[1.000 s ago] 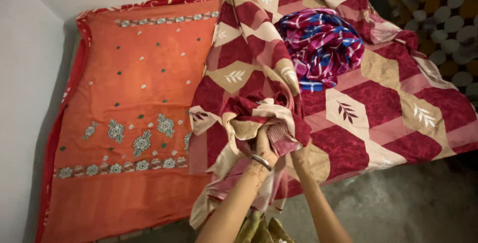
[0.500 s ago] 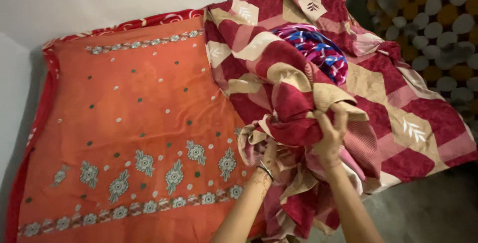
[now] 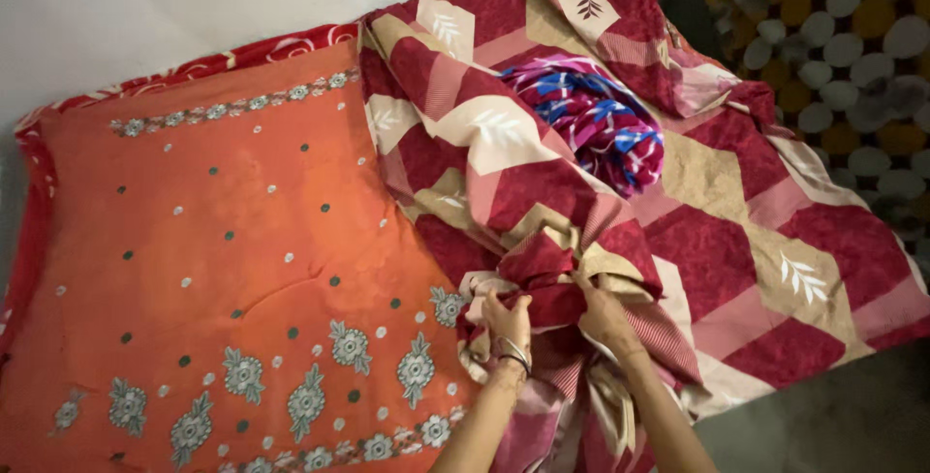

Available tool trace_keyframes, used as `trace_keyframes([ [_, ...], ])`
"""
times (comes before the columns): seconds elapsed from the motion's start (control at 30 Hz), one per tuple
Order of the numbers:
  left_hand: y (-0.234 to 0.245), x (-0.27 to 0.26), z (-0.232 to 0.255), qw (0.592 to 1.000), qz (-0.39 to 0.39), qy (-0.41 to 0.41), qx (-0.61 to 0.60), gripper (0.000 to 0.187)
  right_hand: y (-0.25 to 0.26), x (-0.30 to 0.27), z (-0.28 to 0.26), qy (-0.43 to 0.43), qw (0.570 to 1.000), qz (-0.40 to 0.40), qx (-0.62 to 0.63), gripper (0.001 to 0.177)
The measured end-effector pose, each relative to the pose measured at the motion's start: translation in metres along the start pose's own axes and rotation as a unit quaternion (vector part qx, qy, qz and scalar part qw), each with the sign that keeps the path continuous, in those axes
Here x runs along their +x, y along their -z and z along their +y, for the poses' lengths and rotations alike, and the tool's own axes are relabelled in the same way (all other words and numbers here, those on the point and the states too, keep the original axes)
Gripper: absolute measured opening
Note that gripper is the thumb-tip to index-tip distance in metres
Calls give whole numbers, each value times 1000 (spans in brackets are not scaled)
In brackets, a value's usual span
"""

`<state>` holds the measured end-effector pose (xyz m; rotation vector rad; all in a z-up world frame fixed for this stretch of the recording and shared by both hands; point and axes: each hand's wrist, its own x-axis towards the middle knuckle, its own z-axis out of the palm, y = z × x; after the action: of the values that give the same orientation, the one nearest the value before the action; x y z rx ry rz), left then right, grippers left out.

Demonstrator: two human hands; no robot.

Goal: The person spreads a patterned blanket on a bed, smooths it out, and then unfolds and spreads a large orange bedsheet over it. They tuck the edges of the sheet and blanket into the sides of the mattress by hand.

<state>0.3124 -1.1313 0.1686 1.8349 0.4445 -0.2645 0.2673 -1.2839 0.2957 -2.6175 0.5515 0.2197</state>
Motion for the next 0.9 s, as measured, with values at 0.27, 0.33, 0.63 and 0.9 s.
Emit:
trace_keyframes([
  [0.27,-87,-4,101,967,19,-247,66,74,39,86,79,-6,978,150,142,54],
  [0.33,-118,-1,123,962,1,-268,57,74,44,114,103,24,974,170,147,55],
  [0.63,-235,52,161,964,-111,-243,2,73,69,245,159,-69,957,174,221,113],
  [0.9,-267,97,143,975,-118,-188,10,73,88,335,113,70,970,231,41,127],
])
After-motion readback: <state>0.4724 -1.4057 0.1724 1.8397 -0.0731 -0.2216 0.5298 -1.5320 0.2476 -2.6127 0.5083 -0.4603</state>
